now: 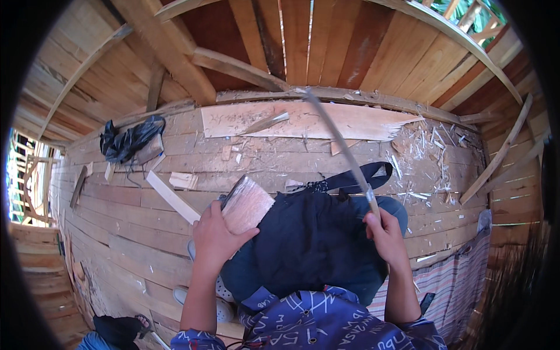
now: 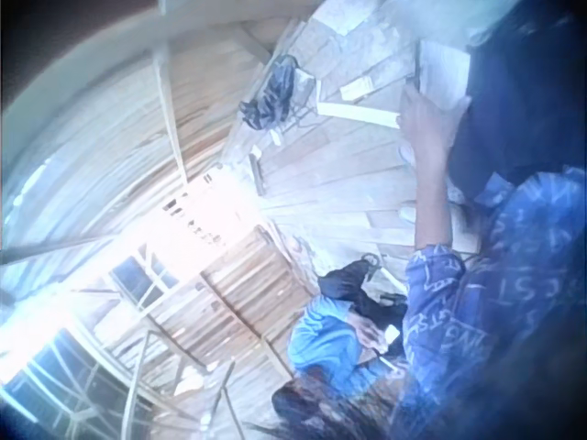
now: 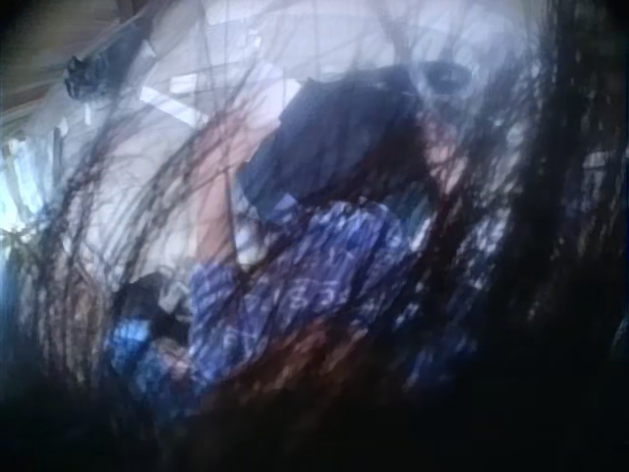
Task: The person sits on the floor and sands a small rectangular piece of wood using a hand saw. They hold the wood steady with one hand and move the saw back and forth across the surface repeatedly.
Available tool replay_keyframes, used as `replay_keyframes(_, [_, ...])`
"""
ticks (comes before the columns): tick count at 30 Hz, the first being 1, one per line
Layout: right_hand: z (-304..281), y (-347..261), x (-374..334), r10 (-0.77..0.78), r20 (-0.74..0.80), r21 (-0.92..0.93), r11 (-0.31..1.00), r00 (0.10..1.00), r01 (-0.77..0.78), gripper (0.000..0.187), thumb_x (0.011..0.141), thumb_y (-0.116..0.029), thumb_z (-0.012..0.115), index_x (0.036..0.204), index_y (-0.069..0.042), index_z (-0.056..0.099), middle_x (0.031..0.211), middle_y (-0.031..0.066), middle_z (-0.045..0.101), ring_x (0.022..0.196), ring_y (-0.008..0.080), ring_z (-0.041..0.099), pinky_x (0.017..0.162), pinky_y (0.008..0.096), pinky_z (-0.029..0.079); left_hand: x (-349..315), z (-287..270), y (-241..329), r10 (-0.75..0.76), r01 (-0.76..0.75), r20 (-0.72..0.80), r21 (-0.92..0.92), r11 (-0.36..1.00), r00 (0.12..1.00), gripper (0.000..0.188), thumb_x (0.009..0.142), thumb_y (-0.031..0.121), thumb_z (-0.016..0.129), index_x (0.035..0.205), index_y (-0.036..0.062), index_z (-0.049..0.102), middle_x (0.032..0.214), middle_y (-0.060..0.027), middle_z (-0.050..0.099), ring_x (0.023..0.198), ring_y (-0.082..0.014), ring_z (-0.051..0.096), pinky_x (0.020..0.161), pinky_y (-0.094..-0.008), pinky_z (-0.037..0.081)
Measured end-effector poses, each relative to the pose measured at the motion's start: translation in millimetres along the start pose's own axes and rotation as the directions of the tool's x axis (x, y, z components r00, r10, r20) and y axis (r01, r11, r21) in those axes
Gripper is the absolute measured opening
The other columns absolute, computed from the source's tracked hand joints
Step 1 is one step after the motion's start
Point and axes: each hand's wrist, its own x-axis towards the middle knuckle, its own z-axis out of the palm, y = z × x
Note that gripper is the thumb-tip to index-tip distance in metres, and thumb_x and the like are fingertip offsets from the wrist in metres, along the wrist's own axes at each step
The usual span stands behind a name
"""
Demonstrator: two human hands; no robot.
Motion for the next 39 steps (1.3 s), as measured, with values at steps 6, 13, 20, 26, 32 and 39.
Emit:
replay_keyframes(6, [33.4, -11.0, -5.4, -0.083, 0.079, -0.166, 0.981, 0.993, 0.095, 0.028, 0.084, -0.024, 0.076, 0.084, 0.002, 0.066, 0.059, 0.0048, 0.061, 0.053, 0.0093, 0.059, 0.05, 0.0272, 0.045, 1.2, 3.4, -0.6, 0.1, -0.103, 0.031, 0.111, 0.988, 0.994, 0.099, 0.051, 0.048, 0.085, 0.129, 0.0021, 0.045, 0.115, -0.0154, 0.047, 0.111, -0.0331, 0.043, 0.097, -0.0446, 0.034])
replay_keyframes(13, [28.4, -16.2, -25.6, -0.161, 0.061, -0.315, 0.933, 0.985, 0.172, 0.019, 0.089, -0.015, 0.067, 0.095, 0.002, 0.06, 0.065, 0.0167, 0.062, 0.054, 0.0279, 0.063, 0.052, 0.0344, 0.046, 7.1, 5.4, 17.7, 0.276, -0.269, 0.117, -0.075, 0.96, 0.954, 0.096, 0.054, 0.033, 0.083, 0.133, -0.0011, 0.041, 0.116, -0.0173, 0.05, 0.113, -0.0356, 0.048, 0.096, -0.0447, 0.037])
replay_keyframes(20, [-49.7, 33.3, -80.7, -0.186, -0.254, -0.398, 0.915, 0.949, 0.073, 0.014, 0.094, -0.005, 0.056, 0.106, 0.0, 0.057, 0.061, 0.0066, 0.056, 0.052, 0.0128, 0.053, 0.05, 0.0283, 0.041, 14.3, 52.8, 153.0, 0.609, -0.529, 0.306, -0.307, 0.791, 0.732, 0.097, 0.058, 0.038, 0.082, 0.134, -0.0039, 0.039, 0.116, -0.0203, 0.052, 0.112, -0.0363, 0.053, 0.091, -0.0458, 0.043])
replay_keyframes(26, [-83.4, 76.5, -132.7, -0.043, -0.357, -0.462, 0.877, 0.933, -0.136, 0.021, 0.091, -0.004, 0.056, 0.11, 0.001, 0.052, 0.078, 0.0267, 0.063, 0.074, 0.0459, 0.063, 0.06, 0.0473, 0.049, 6.1, 105.7, 241.2, 0.679, -0.661, 0.449, -0.227, 0.715, 0.581, 0.098, 0.062, 0.042, 0.078, 0.136, -0.0061, 0.036, 0.121, -0.0232, 0.05, 0.113, -0.0379, 0.053, 0.092, -0.0453, 0.043])
replay_keyframes(32, [-82.9, 87.9, -163.4, 0.101, -0.274, -0.467, 0.855, 0.956, -0.224, 0.023, 0.091, -0.004, 0.056, 0.113, 0.001, 0.049, 0.074, 0.0267, 0.062, 0.066, 0.0448, 0.064, 0.056, 0.0491, 0.049, 0.6, 114.6, 255.3, 0.625, -0.617, 0.467, -0.195, 0.762, 0.625, 0.095, 0.059, 0.034, 0.081, 0.133, -0.0063, 0.037, 0.115, -0.0236, 0.052, 0.108, -0.0388, 0.055, 0.089, -0.0447, 0.045])
replay_keyframes(39, [-89.5, 91.5, -139.5, 0.014, -0.25, -0.473, 0.871, 0.968, -0.135, 0.023, 0.091, -0.004, 0.057, 0.112, 0.0, 0.05, 0.069, 0.0241, 0.062, 0.061, 0.0427, 0.063, 0.051, 0.0468, 0.048, 2.1, 114.1, 262.1, 0.571, -0.582, 0.501, -0.156, 0.798, 0.65, 0.095, 0.059, 0.035, 0.081, 0.134, -0.0057, 0.037, 0.113, -0.0225, 0.052, 0.108, -0.0381, 0.055, 0.088, -0.0439, 0.045])
